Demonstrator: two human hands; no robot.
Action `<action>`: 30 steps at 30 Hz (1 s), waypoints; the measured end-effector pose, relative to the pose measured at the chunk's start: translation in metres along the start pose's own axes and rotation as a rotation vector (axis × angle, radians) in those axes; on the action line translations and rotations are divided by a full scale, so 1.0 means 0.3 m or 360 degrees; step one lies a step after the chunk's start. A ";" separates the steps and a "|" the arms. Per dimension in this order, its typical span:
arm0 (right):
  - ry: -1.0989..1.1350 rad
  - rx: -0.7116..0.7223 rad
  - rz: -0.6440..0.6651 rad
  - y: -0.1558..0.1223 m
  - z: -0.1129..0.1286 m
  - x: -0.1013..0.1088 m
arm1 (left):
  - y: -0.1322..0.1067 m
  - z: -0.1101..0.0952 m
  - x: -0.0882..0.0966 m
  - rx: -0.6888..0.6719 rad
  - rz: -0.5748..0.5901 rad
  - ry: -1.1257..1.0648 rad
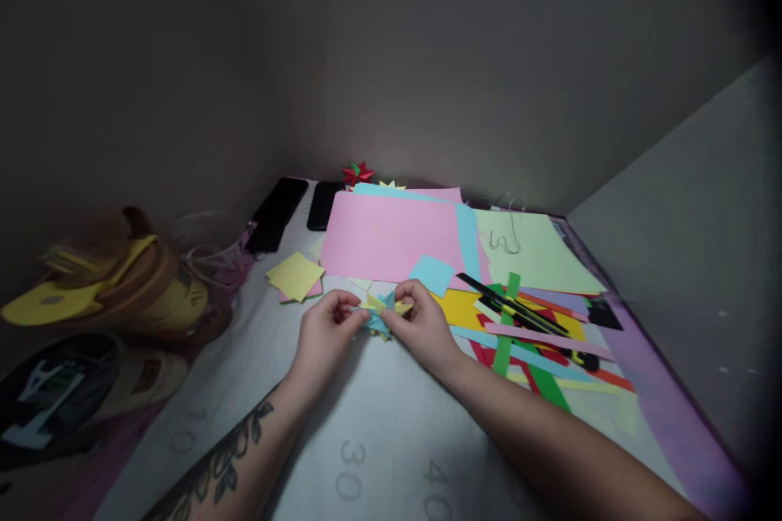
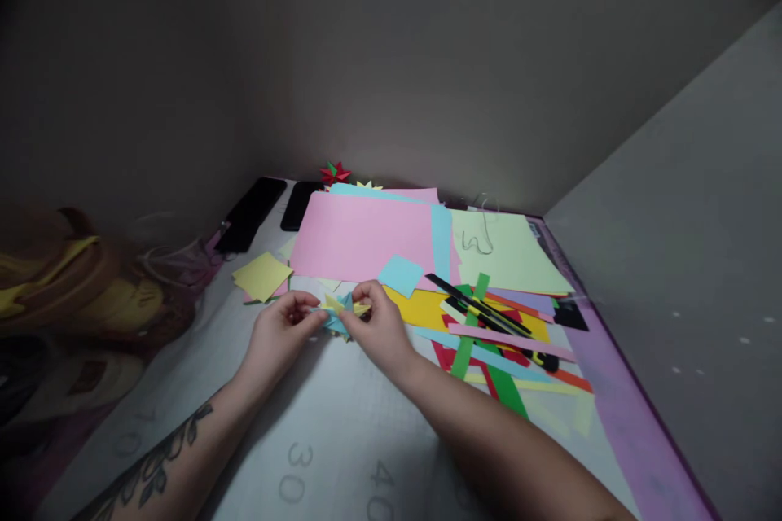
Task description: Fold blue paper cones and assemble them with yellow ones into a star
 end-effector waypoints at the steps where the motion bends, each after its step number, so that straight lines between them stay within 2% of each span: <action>1: 0.0007 -0.0013 0.0005 0.000 -0.001 -0.001 | 0.000 0.000 0.000 -0.0003 0.0010 -0.0006; 8: 0.0011 -0.0029 0.0024 -0.005 0.001 0.000 | 0.012 0.015 -0.006 0.0042 0.0094 -0.0082; 14: 0.0187 -0.0141 0.0096 -0.009 -0.018 -0.021 | 0.010 0.012 -0.002 0.0050 0.0106 -0.0069; 17: 0.0150 -0.0149 0.0091 -0.006 -0.016 -0.021 | 0.008 0.015 -0.004 0.0058 0.0114 -0.0048; 24: 0.0177 -0.0112 -0.0049 -0.005 -0.008 -0.007 | 0.006 0.000 -0.019 -0.0114 0.0141 -0.0014; 27: 0.0184 -0.0116 -0.0023 -0.008 -0.005 -0.016 | 0.005 0.011 -0.039 -0.0024 0.0244 -0.0130; 30: 0.0357 -0.0187 0.0053 -0.014 -0.003 -0.042 | 0.000 0.008 -0.037 0.0010 0.0229 -0.0164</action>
Point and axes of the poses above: each hand's wrist, its own y-axis towards the middle knuckle, its own x-axis out of the back of the hand, z = x × y, the point moved 8 cm from there along y, towards the middle knuckle, and after that the axes turned 13 degrees about x, right-handed, at the moved point
